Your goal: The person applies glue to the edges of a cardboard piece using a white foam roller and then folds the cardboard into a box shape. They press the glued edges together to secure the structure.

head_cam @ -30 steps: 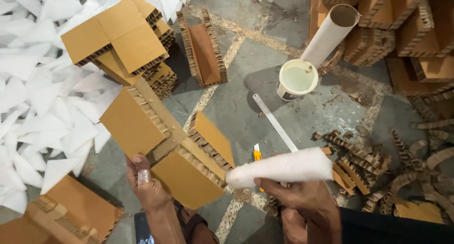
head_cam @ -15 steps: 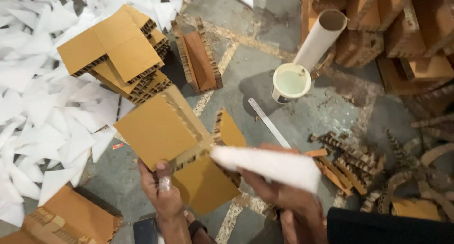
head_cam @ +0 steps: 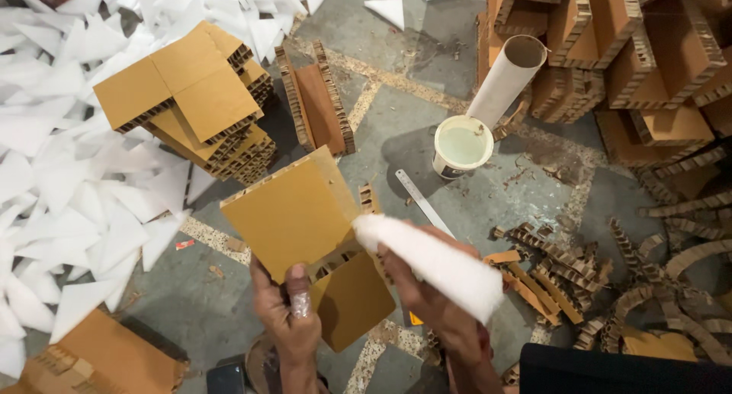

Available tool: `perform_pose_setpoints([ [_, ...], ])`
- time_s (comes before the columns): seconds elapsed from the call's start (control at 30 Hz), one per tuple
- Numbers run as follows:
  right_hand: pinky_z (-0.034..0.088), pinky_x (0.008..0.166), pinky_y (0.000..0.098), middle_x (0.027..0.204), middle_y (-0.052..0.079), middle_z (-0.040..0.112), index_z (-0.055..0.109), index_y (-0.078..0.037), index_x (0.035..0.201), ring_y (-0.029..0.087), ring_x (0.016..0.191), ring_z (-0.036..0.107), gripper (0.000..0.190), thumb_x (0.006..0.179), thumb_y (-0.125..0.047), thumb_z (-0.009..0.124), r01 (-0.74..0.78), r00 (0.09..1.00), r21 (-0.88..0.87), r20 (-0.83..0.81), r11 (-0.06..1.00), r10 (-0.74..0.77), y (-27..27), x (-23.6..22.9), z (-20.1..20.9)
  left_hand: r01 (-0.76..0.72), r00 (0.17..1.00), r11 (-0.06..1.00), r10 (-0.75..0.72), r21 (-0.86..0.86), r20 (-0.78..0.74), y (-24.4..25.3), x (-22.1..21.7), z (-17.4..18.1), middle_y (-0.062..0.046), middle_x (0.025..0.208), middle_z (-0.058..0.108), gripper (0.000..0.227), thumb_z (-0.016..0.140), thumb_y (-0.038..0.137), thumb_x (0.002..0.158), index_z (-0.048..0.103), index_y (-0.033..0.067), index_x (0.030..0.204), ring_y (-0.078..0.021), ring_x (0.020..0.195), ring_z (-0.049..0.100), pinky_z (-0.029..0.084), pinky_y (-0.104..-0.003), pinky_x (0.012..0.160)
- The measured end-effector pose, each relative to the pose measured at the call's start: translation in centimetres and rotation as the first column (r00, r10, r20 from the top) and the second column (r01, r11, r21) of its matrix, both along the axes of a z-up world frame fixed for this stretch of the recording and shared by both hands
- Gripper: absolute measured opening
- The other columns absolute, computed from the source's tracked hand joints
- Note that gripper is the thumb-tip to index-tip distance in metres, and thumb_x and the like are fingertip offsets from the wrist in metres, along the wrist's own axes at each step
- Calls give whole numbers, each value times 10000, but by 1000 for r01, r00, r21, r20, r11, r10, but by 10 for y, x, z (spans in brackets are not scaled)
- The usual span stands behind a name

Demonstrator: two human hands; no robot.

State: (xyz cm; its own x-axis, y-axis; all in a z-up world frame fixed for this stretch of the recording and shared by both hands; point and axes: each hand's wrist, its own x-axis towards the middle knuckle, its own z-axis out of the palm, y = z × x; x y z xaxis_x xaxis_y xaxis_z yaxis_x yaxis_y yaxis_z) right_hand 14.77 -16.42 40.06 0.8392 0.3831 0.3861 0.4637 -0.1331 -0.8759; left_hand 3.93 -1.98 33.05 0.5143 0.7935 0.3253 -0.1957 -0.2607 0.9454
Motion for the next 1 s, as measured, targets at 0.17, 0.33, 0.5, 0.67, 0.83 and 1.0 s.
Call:
perform_pose_setpoints([
  [0.17, 591, 649, 284, 844, 91, 771, 746, 2, 1064, 158, 719, 727, 191, 906, -105, 758, 82, 995, 74, -66, 994, -77, 19, 16, -1, 70, 997, 996, -71, -53, -20, -6, -1, -3, -108, 1248, 638, 502, 574, 116, 1048, 448, -68, 1498, -158, 1113, 608, 505, -280, 971],
  [0.33, 592, 681, 313, 881, 116, 761, 737, -3, 1030, 204, 758, 727, 150, 932, -114, 758, 72, 977, 24, 198, 997, -75, 18, 24, 2, 79, 996, 997, -79, -16, -36, -6, -2, -3, -117, 1248, 656, 489, 568, 97, 1041, 456, -71, 1486, -175, 1130, 625, 502, -289, 993],
  [0.5, 593, 725, 326, 939, 106, 780, 776, -55, 1035, 204, 809, 756, 209, 855, -159, 793, -43, 990, -148, 126, 988, 61, -27, 3, -20, 42, 999, 996, -41, -75, 18, -2, -2, -12, -60, 1062, 622, 506, 584, 85, 1028, 485, -51, 1505, -73, 792, 526, 466, -208, 699],
  [0.67, 614, 725, 317, 921, 83, 805, 793, -73, 1081, 178, 815, 765, 263, 838, -173, 791, -76, 947, -66, -317, 995, 51, -27, 8, -15, 84, 995, 988, -90, -132, -41, -1, -3, -11, -31, 942, 602, 464, 579, 100, 1018, 497, -45, 1452, -34, 691, 479, 402, -188, 594],
  [0.83, 623, 759, 317, 945, 100, 780, 759, -47, 1155, 179, 851, 742, 304, 889, -193, 771, 12, 931, 198, -360, 980, 62, 2, 37, 9, 194, 981, 975, -194, -109, 11, -9, 2, -7, -51, 1008, 665, 391, 566, 123, 1047, 531, -61, 1390, -62, 833, 586, 483, -213, 712],
  [1.0, 612, 652, 294, 920, 64, 807, 766, -75, 1100, 145, 782, 800, 302, 848, -238, 800, -107, 994, -241, -33, 965, 102, -24, 45, -8, 188, 981, 981, -184, -53, 59, -2, 2, -13, -90, 1232, 651, 336, 574, 128, 1059, 564, -73, 1328, -144, 1060, 632, 531, -275, 908],
])
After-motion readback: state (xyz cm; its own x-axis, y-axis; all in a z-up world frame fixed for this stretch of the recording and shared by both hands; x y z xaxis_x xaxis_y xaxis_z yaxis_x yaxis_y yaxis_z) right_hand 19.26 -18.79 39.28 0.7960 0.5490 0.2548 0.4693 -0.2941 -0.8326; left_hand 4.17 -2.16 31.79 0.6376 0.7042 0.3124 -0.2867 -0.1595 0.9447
